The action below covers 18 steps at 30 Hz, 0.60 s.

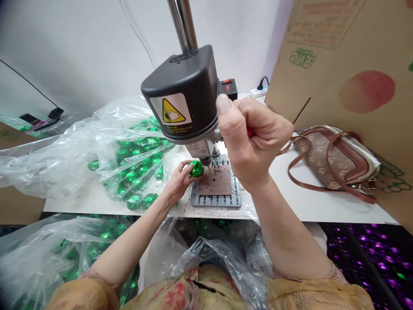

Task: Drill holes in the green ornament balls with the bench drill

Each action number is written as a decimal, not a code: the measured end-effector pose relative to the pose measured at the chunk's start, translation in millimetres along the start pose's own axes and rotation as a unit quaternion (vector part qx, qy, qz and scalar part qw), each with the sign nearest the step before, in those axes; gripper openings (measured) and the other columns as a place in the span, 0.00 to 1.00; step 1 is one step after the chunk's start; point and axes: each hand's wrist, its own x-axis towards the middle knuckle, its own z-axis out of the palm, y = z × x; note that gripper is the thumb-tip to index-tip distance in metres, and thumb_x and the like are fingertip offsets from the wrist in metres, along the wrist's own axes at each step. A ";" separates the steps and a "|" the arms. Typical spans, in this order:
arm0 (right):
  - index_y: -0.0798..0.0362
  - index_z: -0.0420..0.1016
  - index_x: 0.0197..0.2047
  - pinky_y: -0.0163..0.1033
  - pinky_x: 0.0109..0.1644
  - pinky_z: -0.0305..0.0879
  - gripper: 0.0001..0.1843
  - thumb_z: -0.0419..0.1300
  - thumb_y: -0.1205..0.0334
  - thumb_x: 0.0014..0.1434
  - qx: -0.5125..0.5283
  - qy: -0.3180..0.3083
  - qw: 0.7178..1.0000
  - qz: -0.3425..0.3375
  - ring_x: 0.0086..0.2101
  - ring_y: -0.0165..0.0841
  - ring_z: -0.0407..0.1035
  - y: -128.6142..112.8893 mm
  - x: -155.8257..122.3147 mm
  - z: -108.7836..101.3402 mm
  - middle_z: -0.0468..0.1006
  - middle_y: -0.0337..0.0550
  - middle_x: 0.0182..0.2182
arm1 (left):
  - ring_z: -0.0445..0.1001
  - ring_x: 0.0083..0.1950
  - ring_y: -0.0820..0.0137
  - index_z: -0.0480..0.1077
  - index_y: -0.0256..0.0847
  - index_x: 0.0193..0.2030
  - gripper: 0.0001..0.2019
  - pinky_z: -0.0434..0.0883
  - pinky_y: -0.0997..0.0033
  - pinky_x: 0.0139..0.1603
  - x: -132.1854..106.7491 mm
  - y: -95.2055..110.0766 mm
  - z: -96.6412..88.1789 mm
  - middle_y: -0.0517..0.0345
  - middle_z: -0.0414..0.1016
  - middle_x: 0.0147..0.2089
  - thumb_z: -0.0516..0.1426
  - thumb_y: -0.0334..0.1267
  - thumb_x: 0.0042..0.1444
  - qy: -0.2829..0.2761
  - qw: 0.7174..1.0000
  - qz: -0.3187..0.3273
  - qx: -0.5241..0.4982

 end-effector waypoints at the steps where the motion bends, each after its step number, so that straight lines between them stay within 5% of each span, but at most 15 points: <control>1: 0.52 0.43 0.18 0.38 0.22 0.42 0.27 0.59 0.65 0.57 -0.003 0.002 1.000 0.002 0.16 0.21 0.49 0.1 0.0 0.1 0.46 0.32 0.14 | 0.77 0.38 0.70 0.64 0.42 0.44 0.22 0.76 0.66 0.40 -1.3 0.7 1.3 0.57 0.76 0.42 0.67 0.46 0.48 0.010 1.000 -0.001 0.007; 5: 0.52 0.44 0.18 0.38 0.22 0.40 0.27 0.60 0.66 0.56 0.008 0.015 1.000 -0.002 0.15 0.22 0.49 0.2 -0.2 0.8 0.45 0.32 0.14 | 0.75 0.39 0.72 0.67 0.41 0.46 0.21 0.72 0.72 0.40 -5.4 -3.2 8.3 0.59 0.75 0.40 0.67 0.39 0.46 0.052 0.995 0.043 0.067; 18: 0.52 0.43 0.19 0.40 0.21 0.43 0.27 0.59 0.62 0.58 -0.010 -0.014 1.000 0.005 0.16 0.23 0.47 0.7 -0.8 -2.5 0.47 0.33 0.14 | 0.76 0.47 0.67 0.68 0.40 0.46 0.25 0.73 0.63 0.52 -1.1 -38.7 14.7 0.53 0.76 0.45 0.71 0.43 0.43 -0.023 0.980 0.139 0.141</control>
